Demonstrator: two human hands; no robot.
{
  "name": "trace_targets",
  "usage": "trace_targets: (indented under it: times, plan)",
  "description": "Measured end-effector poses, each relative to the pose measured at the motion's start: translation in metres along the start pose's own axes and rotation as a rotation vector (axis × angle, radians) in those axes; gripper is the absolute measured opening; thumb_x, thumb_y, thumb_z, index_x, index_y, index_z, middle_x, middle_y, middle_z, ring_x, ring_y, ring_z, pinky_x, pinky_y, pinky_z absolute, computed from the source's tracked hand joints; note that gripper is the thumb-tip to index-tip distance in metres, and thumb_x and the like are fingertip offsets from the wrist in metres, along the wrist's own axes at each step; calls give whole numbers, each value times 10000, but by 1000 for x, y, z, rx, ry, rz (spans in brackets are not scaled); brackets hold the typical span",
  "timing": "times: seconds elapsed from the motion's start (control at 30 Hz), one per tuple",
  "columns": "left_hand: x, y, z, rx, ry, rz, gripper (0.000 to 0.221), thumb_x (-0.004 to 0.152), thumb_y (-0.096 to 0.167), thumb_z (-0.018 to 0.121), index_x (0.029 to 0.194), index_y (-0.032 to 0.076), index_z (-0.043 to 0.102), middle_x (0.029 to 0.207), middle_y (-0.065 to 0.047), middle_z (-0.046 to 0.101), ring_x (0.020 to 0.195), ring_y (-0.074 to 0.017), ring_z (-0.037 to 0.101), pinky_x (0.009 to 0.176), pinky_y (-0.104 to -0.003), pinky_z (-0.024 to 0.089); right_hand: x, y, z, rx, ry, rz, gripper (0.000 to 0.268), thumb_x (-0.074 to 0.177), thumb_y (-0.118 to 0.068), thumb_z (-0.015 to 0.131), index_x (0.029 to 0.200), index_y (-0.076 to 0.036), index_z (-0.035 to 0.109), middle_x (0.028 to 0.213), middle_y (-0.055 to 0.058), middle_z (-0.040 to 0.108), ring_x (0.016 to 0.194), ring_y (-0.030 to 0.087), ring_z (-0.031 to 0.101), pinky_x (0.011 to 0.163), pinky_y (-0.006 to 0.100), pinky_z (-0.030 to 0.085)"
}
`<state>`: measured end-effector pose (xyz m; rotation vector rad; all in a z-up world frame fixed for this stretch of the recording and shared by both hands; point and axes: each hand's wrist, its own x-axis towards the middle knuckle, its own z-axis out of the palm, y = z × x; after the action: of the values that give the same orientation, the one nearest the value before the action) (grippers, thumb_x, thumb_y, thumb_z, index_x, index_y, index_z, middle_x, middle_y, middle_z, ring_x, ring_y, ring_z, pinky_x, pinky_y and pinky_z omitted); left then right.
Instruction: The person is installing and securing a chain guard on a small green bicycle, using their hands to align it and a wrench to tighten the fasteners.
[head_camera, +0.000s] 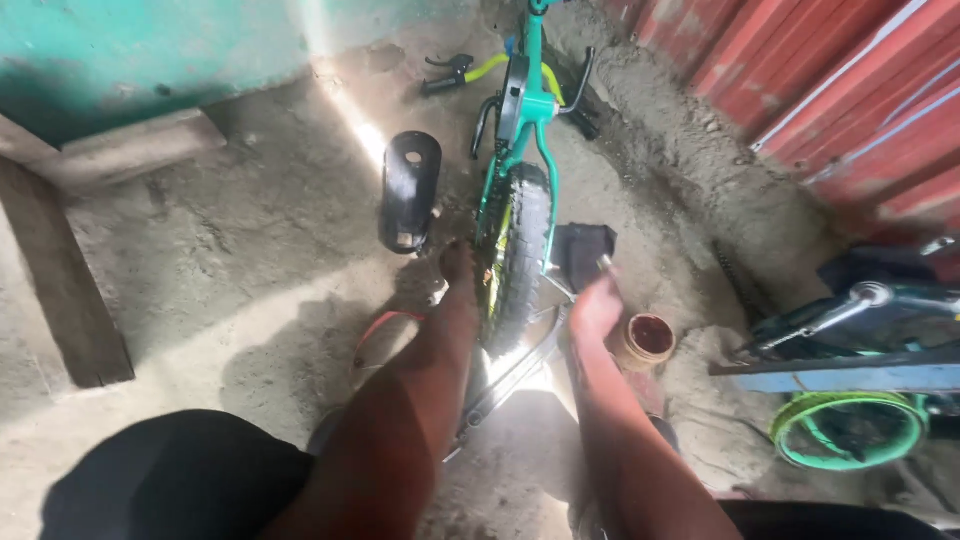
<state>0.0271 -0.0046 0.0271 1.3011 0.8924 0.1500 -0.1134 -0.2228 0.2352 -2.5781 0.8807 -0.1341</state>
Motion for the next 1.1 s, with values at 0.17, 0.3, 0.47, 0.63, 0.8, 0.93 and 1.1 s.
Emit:
trace_targets:
  times: [0.17,0.3,0.47,0.63,0.8,0.93,1.1]
  plan:
    - [-86,95,-42,65,-25,-35,319,983,356,548,736,176,640,601,4,565,501,-134,552,517,-349,423,-18,-98,-156,663,-70,-220,592,978,-569,703,925,20,689,828,213,670,852,333,685,782,538,497]
    - [-134,131,-73,231,-174,70,377,1046,416,491,933,113,686,806,-88,688,828,-222,758,806,-373,605,-19,-136,-217,504,-204,-376,422,896,-574,837,728,-216,691,512,-24,565,513,160,609,546,300,500]
    - [-251,196,-126,-35,-269,38,399,1055,367,418,894,122,689,789,-42,661,769,-182,611,745,-357,470,-91,-161,-305,313,-447,-408,257,1019,-253,682,924,-15,690,737,144,580,618,258,542,590,365,484]
    - [-263,161,-156,251,-249,710,124,1000,138,604,933,85,694,872,-147,692,911,-356,650,748,-413,582,-110,-151,-308,130,-443,-412,349,960,-430,743,902,-87,712,802,127,630,797,270,609,740,427,489]
    - [-262,156,-157,247,-225,731,117,962,197,678,859,166,723,833,-76,698,877,-292,652,759,-351,593,-101,-145,-281,115,-379,-455,308,986,-334,693,971,-26,684,743,172,606,696,324,614,655,446,515]
    - [-270,168,-156,292,-324,311,167,994,150,596,1108,93,704,1045,-132,705,1054,-298,701,850,-392,600,-102,-145,-263,189,-304,-574,432,946,-329,706,1018,84,601,835,381,623,840,566,648,735,631,496]
    - [-259,173,-152,-167,-402,-24,333,982,295,534,1157,81,721,1034,-134,637,984,-246,626,837,-349,565,-86,-128,-215,68,-219,-761,517,918,-459,713,1043,16,550,813,391,633,848,592,670,779,663,528]
